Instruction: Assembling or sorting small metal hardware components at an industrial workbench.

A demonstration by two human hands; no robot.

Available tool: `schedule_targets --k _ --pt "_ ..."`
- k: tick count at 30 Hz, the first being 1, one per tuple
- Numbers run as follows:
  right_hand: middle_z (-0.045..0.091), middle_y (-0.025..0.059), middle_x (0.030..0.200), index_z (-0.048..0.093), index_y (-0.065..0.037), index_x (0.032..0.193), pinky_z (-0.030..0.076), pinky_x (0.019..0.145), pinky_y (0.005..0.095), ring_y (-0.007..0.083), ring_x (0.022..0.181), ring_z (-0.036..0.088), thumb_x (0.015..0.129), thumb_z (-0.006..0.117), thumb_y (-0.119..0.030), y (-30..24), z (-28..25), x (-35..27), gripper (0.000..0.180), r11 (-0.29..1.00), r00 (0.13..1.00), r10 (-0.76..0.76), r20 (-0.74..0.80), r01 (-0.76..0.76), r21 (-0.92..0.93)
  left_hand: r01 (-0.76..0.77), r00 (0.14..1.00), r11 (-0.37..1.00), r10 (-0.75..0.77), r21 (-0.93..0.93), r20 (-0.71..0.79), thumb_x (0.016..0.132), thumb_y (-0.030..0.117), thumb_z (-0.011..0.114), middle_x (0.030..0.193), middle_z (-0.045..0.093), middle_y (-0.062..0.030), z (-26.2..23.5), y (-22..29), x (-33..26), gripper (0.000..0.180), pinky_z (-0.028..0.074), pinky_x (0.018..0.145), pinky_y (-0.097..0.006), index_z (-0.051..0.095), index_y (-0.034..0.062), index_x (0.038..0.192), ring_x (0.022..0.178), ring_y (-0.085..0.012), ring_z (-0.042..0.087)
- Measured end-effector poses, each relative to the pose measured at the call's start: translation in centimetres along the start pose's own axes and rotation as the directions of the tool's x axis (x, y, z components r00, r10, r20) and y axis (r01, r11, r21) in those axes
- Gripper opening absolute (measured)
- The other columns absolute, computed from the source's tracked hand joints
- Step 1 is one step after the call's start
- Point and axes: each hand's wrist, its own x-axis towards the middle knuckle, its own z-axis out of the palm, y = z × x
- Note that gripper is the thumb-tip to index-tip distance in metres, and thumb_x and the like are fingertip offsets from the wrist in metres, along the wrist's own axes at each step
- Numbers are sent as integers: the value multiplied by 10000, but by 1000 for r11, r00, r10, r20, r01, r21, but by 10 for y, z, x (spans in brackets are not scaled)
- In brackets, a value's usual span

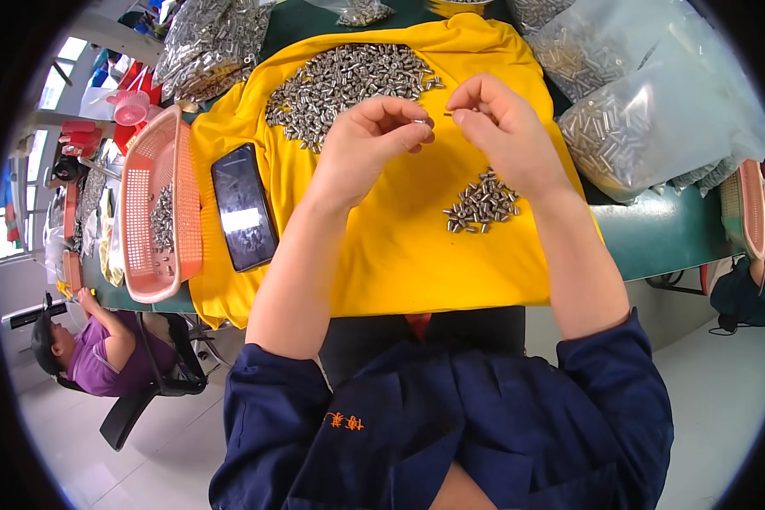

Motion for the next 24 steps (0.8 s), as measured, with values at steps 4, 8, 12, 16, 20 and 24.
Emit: schedule_targets --k 4,8,12,16,20,24 --pt "486 -26 689 504 -37 817 346 531 183 33 610 417 790 502 -71 2 2 0 44 1000 999 23 39 -23 4 35 999 998 -35 -55 0 769 14 599 807 620 -76 -4 -4 -2 128 480 680 -227 582 -11 893 726 -130 597" --pt "500 -22 688 499 -29 799 355 534 191 41 616 435 778 503 -72 -1 4 0 48 999 995 22 97 -18 -37 37 999 996 -36 -79 18 765 8 603 813 623 -88 -2 -4 -2 133 487 704 -232 588 -18 895 749 -144 608" --pt "506 -13 661 499 -28 795 361 519 209 54 597 446 767 512 -79 2 7 -1 61 998 997 -16 73 20 -56 11 999 999 -9 -39 42 762 7 607 828 625 -87 -1 -4 -2 147 489 711 -234 596 -26 905 746 -143 608" --pt "514 31 632 491 -22 790 374 505 239 96 557 464 752 515 -67 -2 9 -3 64 957 991 -123 43 130 -260 16 999 999 -15 -50 28 761 9 609 832 627 -80 -3 -7 -2 154 490 705 -230 603 -28 911 742 -132 605" --pt "513 93 605 478 -21 772 383 491 277 175 523 487 731 519 -57 -1 11 -4 68 905 987 -154 55 163 -392 35 999 997 -36 71 9 762 8 606 825 630 -72 0 -4 -2 140 487 695 -214 610 -31 897 743 -118 601" --pt "508 109 585 476 -32 768 385 489 307 219 513 495 732 519 -69 -1 11 -4 67 915 980 -200 16 192 -355 32 999 995 -30 90 -20 755 6 608 822 633 -61 5 -2 -2 132 482 691 -205 615 -25 883 735 -105 596"
